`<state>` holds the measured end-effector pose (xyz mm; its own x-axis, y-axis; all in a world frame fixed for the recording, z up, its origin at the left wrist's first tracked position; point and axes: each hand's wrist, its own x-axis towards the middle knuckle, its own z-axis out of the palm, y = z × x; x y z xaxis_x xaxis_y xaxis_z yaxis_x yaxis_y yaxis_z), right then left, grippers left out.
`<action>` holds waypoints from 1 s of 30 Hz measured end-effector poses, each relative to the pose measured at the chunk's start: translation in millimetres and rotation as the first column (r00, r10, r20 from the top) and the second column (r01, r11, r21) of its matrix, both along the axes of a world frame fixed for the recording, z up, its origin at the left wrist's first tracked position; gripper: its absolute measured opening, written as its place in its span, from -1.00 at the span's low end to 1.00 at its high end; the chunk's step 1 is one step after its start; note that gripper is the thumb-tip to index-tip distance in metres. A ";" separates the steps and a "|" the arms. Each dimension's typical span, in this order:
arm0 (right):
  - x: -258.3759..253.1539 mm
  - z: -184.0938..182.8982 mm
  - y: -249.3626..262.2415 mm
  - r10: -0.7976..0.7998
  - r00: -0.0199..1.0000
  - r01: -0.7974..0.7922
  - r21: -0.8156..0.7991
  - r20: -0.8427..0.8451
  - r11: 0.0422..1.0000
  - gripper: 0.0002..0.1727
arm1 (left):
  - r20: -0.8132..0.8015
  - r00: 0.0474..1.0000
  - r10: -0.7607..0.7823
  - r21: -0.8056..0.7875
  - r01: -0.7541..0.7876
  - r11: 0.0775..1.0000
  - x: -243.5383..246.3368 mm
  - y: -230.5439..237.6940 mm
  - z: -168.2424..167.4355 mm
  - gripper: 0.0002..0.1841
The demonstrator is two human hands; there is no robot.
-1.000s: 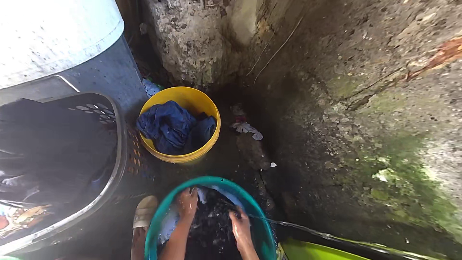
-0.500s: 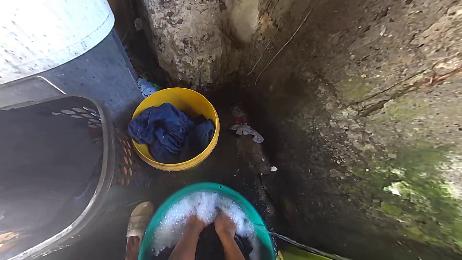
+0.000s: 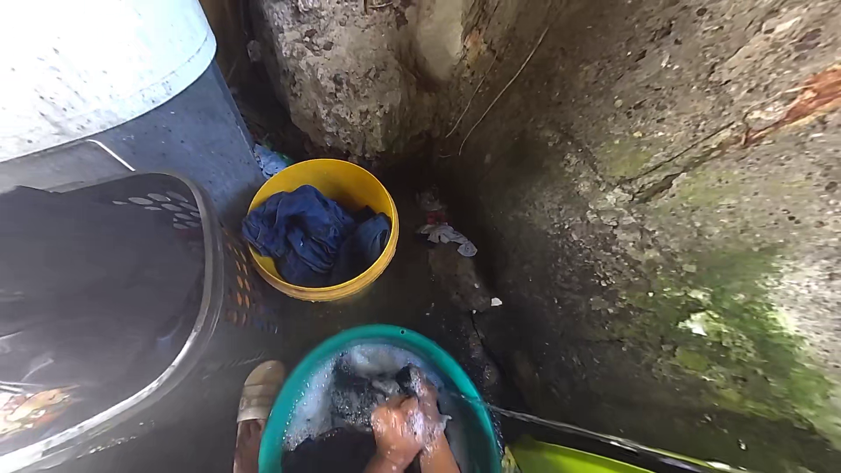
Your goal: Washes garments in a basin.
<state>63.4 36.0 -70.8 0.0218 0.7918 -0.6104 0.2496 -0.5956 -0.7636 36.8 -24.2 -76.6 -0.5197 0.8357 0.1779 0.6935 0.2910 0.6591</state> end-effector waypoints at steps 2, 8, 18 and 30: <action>6.9 -3.2 -3.3 0.036 0.999 -0.036 0.002 0.006 0.999 -0.67 | 0.033 0.999 -0.026 -0.259 0.034 0.965 -13.5 15.0 6.7 -0.66; 49.3 26.1 -1.4 0.166 0.918 -0.192 0.037 0.359 0.981 -0.73 | 0.207 0.978 -0.033 -0.344 0.105 0.933 -103.6 49.6 -17.0 -0.66; 7.5 -28.3 20.8 0.794 0.119 -0.782 -0.436 0.596 0.445 -0.41 | 0.418 0.848 -0.325 -0.664 0.530 0.527 -103.8 -29.1 -61.4 -0.38; -10.8 4.3 20.4 0.603 0.590 -0.508 -0.334 0.537 0.794 -0.32 | 0.483 0.875 -0.032 -0.757 0.435 0.488 -106.5 -10.2 -44.4 -0.29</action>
<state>52.6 56.4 -66.4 -0.0060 0.6880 -0.7256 0.9292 -0.2643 -0.2583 -69.6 -34.5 -121.0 -0.1291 0.5791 -0.8049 0.5942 0.6951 0.4048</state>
